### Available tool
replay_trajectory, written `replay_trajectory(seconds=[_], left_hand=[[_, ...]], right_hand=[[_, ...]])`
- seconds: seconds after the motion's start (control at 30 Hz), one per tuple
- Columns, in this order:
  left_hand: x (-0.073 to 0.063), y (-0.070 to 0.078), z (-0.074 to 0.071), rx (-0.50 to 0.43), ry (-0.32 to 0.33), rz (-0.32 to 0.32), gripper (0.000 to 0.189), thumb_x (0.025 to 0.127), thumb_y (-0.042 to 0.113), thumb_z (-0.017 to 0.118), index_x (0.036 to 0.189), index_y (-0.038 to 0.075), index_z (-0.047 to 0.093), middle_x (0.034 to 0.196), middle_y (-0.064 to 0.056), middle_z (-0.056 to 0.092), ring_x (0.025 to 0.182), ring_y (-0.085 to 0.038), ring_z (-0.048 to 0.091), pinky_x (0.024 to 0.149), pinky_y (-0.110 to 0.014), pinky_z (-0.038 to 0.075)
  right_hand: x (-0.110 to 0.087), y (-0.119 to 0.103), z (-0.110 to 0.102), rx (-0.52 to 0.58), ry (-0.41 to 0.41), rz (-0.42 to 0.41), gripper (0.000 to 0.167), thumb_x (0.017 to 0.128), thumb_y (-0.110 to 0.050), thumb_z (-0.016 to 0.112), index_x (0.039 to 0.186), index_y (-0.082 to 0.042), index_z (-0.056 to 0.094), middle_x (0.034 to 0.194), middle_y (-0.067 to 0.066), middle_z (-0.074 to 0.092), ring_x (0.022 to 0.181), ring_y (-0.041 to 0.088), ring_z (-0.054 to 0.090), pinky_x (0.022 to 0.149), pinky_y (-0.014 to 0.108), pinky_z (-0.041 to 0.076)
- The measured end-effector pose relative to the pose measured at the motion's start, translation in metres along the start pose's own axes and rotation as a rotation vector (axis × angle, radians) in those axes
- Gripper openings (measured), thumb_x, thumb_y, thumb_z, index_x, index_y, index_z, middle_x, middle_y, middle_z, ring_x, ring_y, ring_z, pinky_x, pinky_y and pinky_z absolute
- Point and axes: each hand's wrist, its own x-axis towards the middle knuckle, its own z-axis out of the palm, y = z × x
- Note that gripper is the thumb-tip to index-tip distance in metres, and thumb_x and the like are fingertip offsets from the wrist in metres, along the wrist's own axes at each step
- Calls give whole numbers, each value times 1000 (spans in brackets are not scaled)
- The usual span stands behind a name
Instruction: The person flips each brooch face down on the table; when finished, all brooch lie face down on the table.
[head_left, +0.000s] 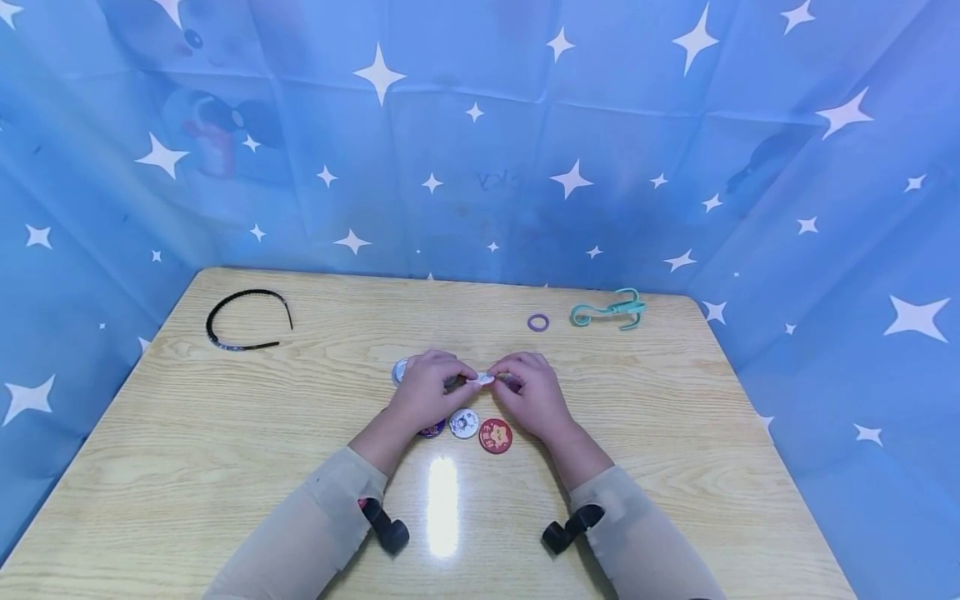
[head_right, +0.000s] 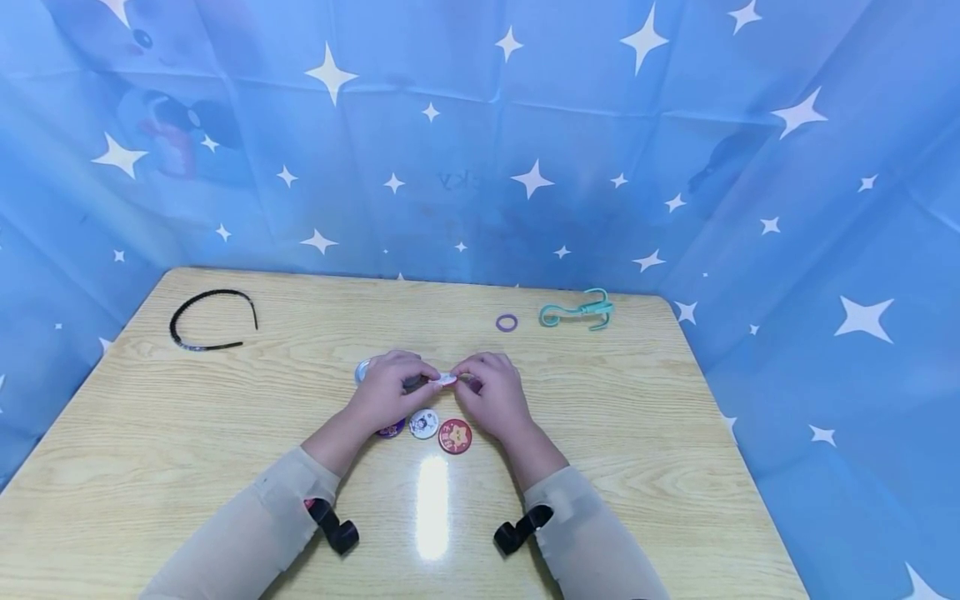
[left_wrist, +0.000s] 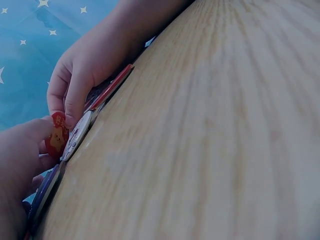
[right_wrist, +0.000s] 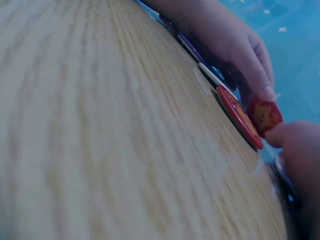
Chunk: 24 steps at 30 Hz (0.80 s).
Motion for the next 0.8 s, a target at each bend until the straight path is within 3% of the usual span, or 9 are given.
replay_trajectory(seconds=[0.37,0.8], left_hand=[[0,-4,3,58,-58,-18,23,89,40,89,105,26,80,115,9,77,123,-20,60,106,-50,40],[0,-3,2,110,-89,5,18,93,33,85,108,26,80,124,4,73,126,-22,58,106,-49,41]], right_hand=[[0,1,-1,-54,-52,20,18,90,-7,77,102,-20,82,115,-2,76,114,25,60,102,50,44],[0,0,-3,-65,-83,34,16,91,-13,78,105,-20,82,120,0,74,119,26,57,104,53,42]])
